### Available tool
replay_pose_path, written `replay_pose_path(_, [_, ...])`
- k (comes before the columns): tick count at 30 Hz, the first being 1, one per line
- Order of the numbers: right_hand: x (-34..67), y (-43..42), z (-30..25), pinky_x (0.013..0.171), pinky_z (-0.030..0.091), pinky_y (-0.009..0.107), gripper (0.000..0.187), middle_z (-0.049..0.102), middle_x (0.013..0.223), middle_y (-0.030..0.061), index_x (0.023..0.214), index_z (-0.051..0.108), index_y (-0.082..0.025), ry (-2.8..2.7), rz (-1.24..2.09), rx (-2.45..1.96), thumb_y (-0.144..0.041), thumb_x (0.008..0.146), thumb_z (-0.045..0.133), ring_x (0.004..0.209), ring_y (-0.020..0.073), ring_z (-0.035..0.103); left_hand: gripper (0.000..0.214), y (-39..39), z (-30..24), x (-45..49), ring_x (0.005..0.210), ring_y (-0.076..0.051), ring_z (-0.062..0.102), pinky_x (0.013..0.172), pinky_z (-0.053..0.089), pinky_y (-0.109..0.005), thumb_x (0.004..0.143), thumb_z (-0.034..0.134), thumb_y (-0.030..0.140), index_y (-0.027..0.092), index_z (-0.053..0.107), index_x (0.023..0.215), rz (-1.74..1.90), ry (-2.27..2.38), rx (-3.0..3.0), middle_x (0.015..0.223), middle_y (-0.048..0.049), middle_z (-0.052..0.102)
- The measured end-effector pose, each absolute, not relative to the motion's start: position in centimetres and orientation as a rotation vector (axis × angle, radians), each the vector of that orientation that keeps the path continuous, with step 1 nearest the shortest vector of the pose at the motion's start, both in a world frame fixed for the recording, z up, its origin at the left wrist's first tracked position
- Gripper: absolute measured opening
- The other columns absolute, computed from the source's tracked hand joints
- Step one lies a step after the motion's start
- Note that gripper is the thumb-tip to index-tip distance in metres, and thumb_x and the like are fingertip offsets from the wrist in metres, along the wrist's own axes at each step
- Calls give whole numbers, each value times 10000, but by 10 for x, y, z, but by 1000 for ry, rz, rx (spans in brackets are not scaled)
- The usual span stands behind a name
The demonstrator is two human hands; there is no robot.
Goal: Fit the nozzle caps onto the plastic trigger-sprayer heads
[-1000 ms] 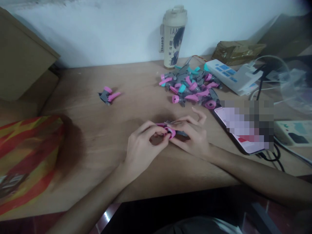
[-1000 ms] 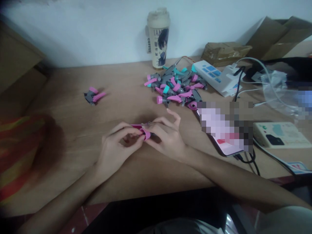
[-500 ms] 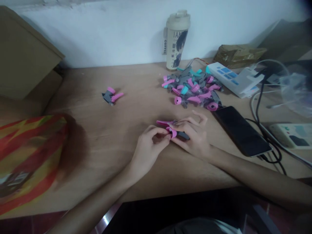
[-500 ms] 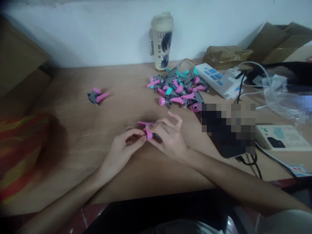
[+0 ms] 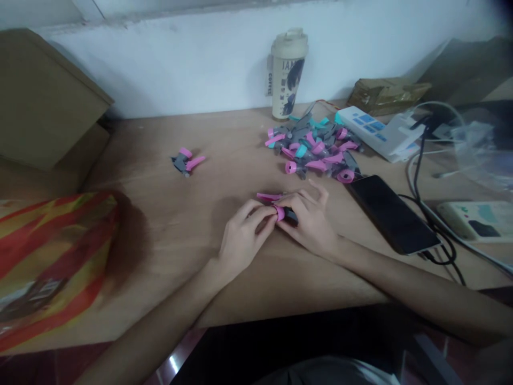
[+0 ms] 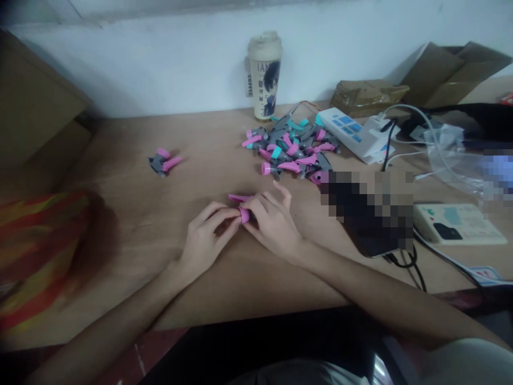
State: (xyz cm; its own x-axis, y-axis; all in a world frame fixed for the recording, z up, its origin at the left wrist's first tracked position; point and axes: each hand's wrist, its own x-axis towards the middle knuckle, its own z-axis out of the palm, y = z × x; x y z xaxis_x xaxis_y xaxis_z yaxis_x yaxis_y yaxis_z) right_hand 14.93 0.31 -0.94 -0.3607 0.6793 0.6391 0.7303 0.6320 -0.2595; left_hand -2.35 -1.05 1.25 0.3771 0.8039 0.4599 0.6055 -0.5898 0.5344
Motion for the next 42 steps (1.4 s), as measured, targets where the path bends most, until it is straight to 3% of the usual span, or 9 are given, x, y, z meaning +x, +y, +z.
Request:
replay_pose_path(4, [152,21,-12,1050,148,500,141,685,984,51,957,537,-201,-2202,-143,-1164,-312,869,537,951,222,600,141,-4,11,-28,733,-105,570,664,469,-207,898,502,232,194,629,947,1032,1358,2263,887,-18,605])
replay_pose_path(10, [145,61,-7,1067,170,542,311,639,1131,136,1152,533,-134,-2350,-93,-1188,-296,889,493,1051,277,587,166,8,5,-40,701,-116,560,663,461,-227,892,507,276,180,639,860,1081,1525,2255,835,-15,602])
replay_pose_path(14, [130,81,-8,1076,163,573,398,575,1237,181,1260,468,-89,-2386,-7,-1183,-254,897,470,1212,303,492,173,15,1,-46,711,-132,573,675,471,-247,886,503,284,184,643,860,1011,1601,2248,830,-21,600])
replay_pose_path(17, [130,85,-4,1090,170,559,451,564,1270,141,1308,428,-126,-2394,7,-1139,-309,899,479,1244,281,466,136,19,0,-50,715,-137,585,693,478,-259,866,521,241,185,645,857,972,1619,2253,830,-23,604])
replay_pose_path(20, [148,75,7,1073,274,504,468,567,1280,74,1345,394,-221,-2381,35,-1087,-372,907,458,1193,248,515,105,22,0,-54,717,-137,592,716,482,-269,841,541,194,184,646,839,930,1625,2259,833,-22,602])
replay_pose_path(25, [211,18,15,1008,365,513,442,613,1204,82,1262,479,-216,-2244,-87,-1236,-442,883,478,1169,292,518,110,22,1,-55,715,-134,597,730,486,-276,841,534,188,188,645,847,890,1625,2255,849,-21,599])
replay_pose_path(31, [276,-57,-16,1012,378,506,413,656,1070,100,1213,475,-194,-2071,-282,-1474,-420,870,513,983,259,630,104,15,6,-48,751,-141,597,752,487,-279,842,537,189,197,640,839,846,1597,2271,834,-12,597])
replay_pose_path(39, [276,-64,-24,1054,341,526,424,654,1015,97,1150,480,-167,-2003,-279,-1458,-438,836,563,993,250,622,138,14,8,-51,722,-137,609,706,505,-263,862,510,242,212,644,876,891,1671,2249,856,-15,614])
replay_pose_path(42, [266,-66,-13,1048,353,517,347,655,999,77,1127,498,-184,-2020,-272,-1402,-389,853,556,1002,237,617,172,21,14,-73,830,-186,614,782,501,-322,868,497,270,198,632,948,978,1820,2242,926,-50,606])
